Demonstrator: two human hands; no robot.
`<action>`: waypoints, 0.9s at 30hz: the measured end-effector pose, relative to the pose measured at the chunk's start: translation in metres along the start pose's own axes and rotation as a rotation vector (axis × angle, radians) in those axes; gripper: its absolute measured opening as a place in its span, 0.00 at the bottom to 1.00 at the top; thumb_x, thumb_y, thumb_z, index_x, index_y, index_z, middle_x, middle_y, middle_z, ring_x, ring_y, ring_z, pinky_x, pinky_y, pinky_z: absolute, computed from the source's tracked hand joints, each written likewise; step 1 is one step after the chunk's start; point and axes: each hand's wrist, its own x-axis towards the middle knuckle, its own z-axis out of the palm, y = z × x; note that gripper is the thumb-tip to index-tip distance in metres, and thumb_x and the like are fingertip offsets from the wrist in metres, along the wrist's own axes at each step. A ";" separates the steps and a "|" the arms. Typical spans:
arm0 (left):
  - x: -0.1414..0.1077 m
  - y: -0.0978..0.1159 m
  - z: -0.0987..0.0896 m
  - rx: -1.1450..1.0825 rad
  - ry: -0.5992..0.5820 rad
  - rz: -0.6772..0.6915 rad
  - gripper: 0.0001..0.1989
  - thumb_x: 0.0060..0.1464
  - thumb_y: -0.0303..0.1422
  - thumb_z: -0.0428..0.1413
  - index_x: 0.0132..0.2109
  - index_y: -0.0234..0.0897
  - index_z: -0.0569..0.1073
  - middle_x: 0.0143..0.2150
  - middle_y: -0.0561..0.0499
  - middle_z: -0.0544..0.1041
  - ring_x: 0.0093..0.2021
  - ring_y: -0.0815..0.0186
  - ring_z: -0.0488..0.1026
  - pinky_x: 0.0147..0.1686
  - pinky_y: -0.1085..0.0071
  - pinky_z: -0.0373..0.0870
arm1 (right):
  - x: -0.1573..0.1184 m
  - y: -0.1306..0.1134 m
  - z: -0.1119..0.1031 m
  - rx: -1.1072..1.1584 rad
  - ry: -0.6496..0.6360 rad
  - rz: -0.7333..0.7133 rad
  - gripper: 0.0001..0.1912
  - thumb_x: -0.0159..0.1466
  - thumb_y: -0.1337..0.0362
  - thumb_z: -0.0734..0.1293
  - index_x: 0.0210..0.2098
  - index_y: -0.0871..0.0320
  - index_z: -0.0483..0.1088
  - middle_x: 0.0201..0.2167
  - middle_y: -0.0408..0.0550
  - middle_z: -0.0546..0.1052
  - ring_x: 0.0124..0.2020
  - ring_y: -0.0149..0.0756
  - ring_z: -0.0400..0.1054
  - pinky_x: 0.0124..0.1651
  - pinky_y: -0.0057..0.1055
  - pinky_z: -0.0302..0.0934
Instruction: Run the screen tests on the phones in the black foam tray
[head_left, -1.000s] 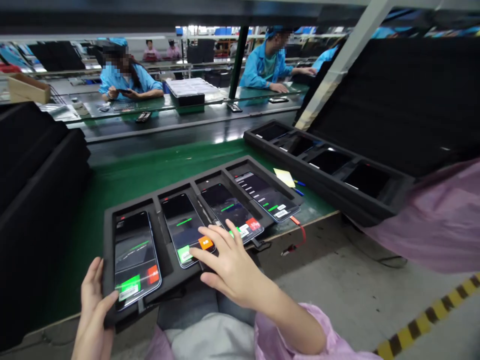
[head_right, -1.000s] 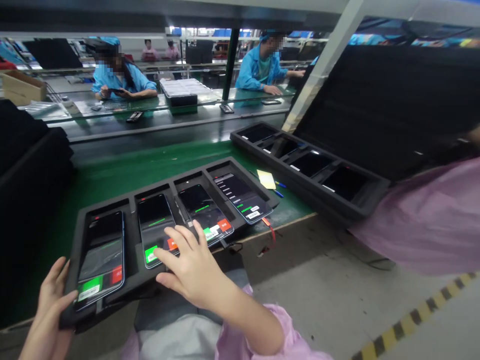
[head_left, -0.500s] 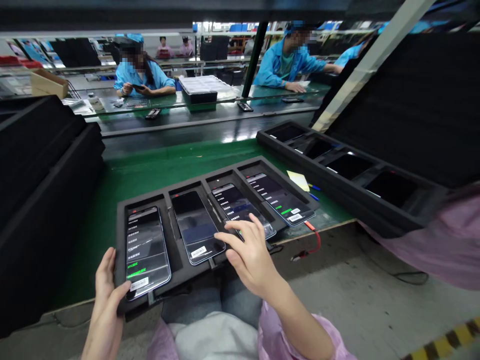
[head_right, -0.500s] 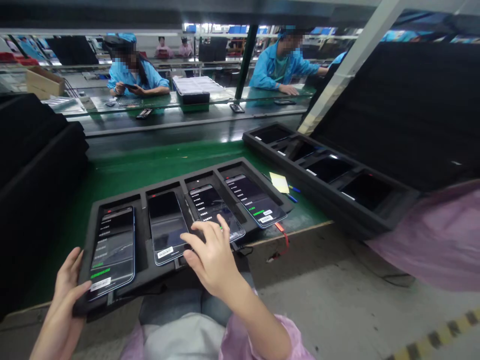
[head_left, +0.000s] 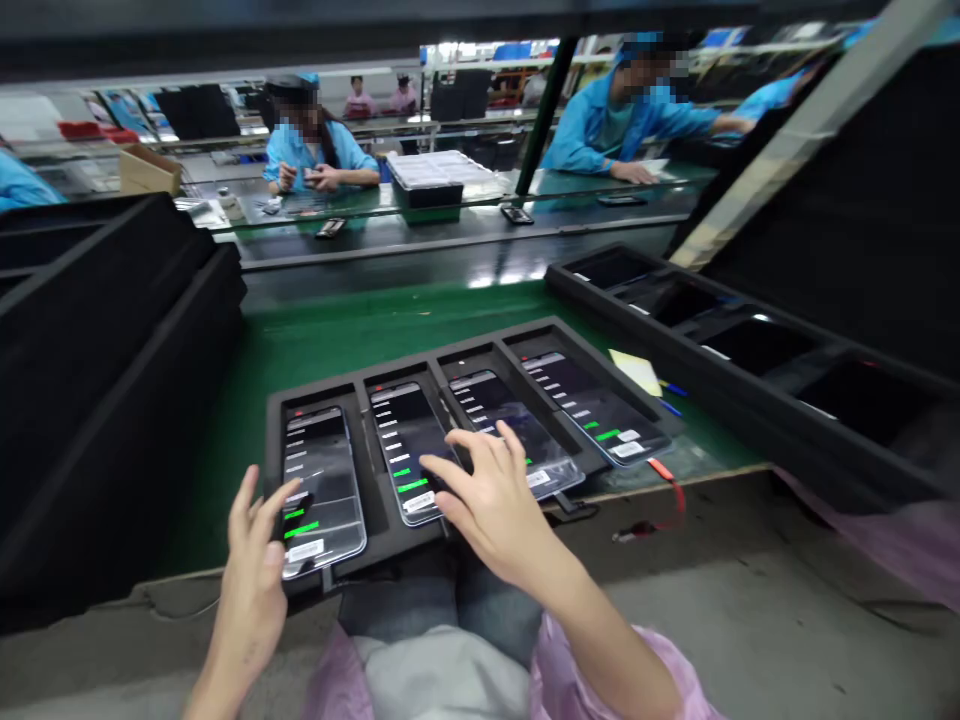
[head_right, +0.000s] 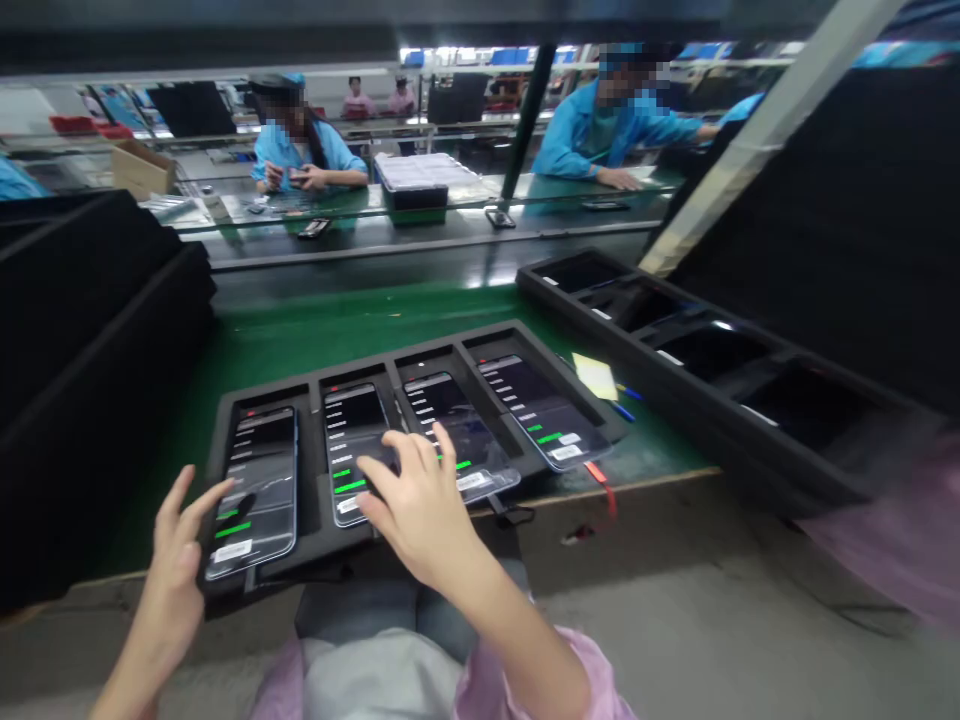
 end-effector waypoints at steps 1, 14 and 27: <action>0.000 0.000 -0.001 0.020 -0.020 0.014 0.25 0.55 0.51 0.40 0.50 0.47 0.71 0.66 0.51 0.50 0.65 0.53 0.48 0.63 0.53 0.40 | 0.003 0.001 0.001 -0.018 0.000 0.009 0.26 0.68 0.53 0.46 0.45 0.54 0.71 0.45 0.55 0.68 0.50 0.43 0.59 0.59 0.53 0.44; -0.005 -0.012 -0.001 -0.021 0.042 -0.041 0.23 0.54 0.52 0.39 0.40 0.44 0.71 0.61 0.47 0.58 0.61 0.53 0.55 0.58 0.48 0.51 | 0.002 0.004 -0.002 -0.001 -0.027 0.060 0.24 0.69 0.55 0.46 0.40 0.54 0.71 0.47 0.52 0.67 0.52 0.42 0.58 0.61 0.55 0.40; -0.005 -0.015 0.001 0.047 0.117 0.009 0.19 0.55 0.49 0.41 0.40 0.42 0.68 0.56 0.46 0.62 0.59 0.55 0.57 0.55 0.53 0.57 | 0.001 0.003 -0.001 0.011 -0.016 0.085 0.24 0.69 0.55 0.46 0.37 0.54 0.71 0.46 0.51 0.68 0.51 0.41 0.59 0.61 0.53 0.41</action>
